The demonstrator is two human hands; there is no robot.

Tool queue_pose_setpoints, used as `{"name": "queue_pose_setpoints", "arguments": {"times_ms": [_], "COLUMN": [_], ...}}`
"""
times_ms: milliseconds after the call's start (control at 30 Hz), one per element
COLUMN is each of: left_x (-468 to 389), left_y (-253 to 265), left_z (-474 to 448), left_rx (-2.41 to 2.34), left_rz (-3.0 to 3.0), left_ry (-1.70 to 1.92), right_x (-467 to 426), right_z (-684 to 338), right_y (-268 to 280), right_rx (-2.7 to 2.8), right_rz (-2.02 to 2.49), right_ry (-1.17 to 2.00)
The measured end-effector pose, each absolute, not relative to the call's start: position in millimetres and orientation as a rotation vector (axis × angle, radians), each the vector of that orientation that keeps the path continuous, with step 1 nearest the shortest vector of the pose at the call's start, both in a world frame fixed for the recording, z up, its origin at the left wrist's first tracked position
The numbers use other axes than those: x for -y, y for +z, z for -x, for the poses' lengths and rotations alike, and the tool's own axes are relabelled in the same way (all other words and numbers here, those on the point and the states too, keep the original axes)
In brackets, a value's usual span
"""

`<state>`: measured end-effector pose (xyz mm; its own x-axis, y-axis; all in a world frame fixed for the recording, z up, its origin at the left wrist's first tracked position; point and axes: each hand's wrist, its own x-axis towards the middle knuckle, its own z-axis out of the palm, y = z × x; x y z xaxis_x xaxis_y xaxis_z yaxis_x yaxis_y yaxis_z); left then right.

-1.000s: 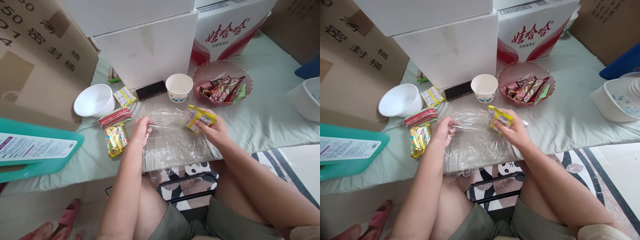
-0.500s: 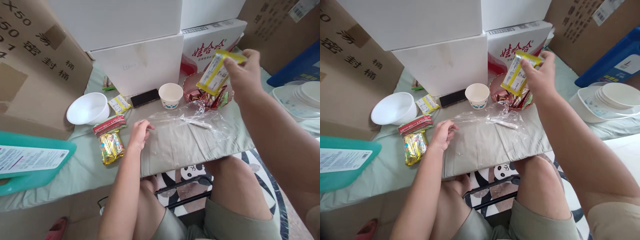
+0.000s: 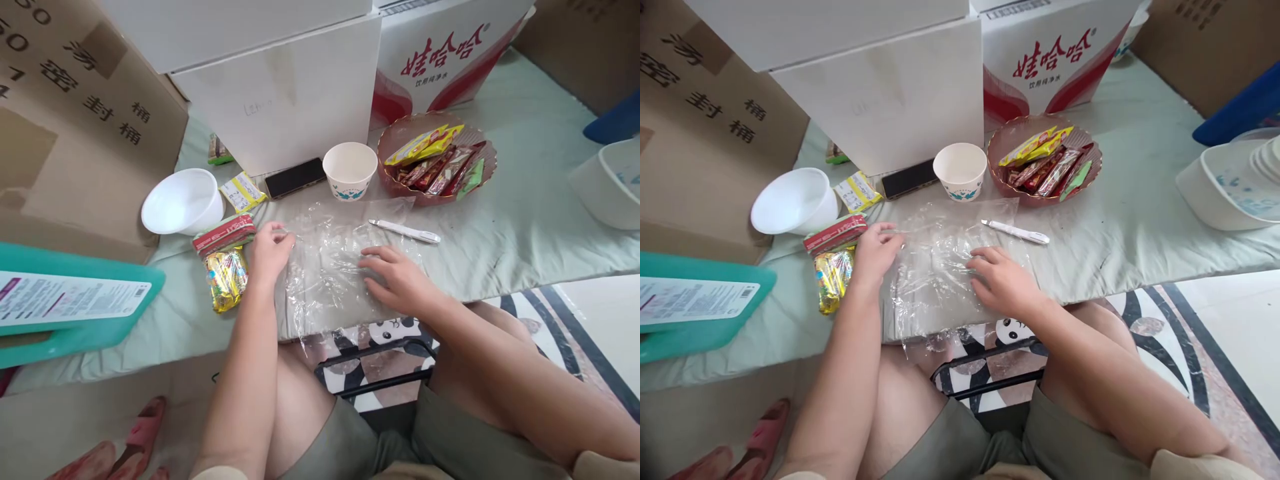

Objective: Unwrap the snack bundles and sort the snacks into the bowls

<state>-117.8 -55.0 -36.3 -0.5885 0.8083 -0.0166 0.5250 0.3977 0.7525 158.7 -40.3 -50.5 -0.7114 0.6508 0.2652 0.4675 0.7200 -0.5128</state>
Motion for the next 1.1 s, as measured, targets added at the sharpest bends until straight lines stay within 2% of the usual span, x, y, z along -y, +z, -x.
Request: {"name": "queue_pose_setpoints", "arguments": {"times_ms": [133,200,300,433,600,700,800,900,1100], "left_x": [67.0,74.0,85.1,93.7,90.0,87.4,88.0,90.6,103.4], "left_y": [-24.2,-14.2,-5.8,-10.4,-16.4,-12.2,-6.4,-3.1,5.2], "left_z": [107.4,90.8,59.2,33.1,39.5,46.2,51.4,61.2,85.7], "left_rx": [-2.454,-2.222,-1.699,-1.501,-1.574,-1.525,-1.448,-1.413,-1.331], "left_rz": [-1.475,-1.724,-2.003,-2.03,-1.956,-1.945,-1.917,-1.819,-1.627], "left_ry": [1.231,1.229,0.911,0.747,0.764,0.823,0.928,0.998,0.9], "right_x": [30.4,26.2,28.6,51.5,77.3,77.7,73.9,68.1,31.1], "right_z": [-165.0,-167.4,-176.2,-202.8,-239.1,-247.1,-242.7,-227.2,-179.6], "right_y": [-42.2,-34.7,-23.3,-19.6,-48.5,-60.4,-52.7,-29.1,13.8], "right_rx": [2.37,2.33,2.345,2.69,2.918,2.875,2.743,2.595,2.36], "right_rz": [0.839,0.834,0.794,0.566,0.733,0.71,0.652,0.725,1.325], "right_ry": [0.501,0.464,0.512,0.573,0.249,0.194,0.283,0.504,0.788]}}
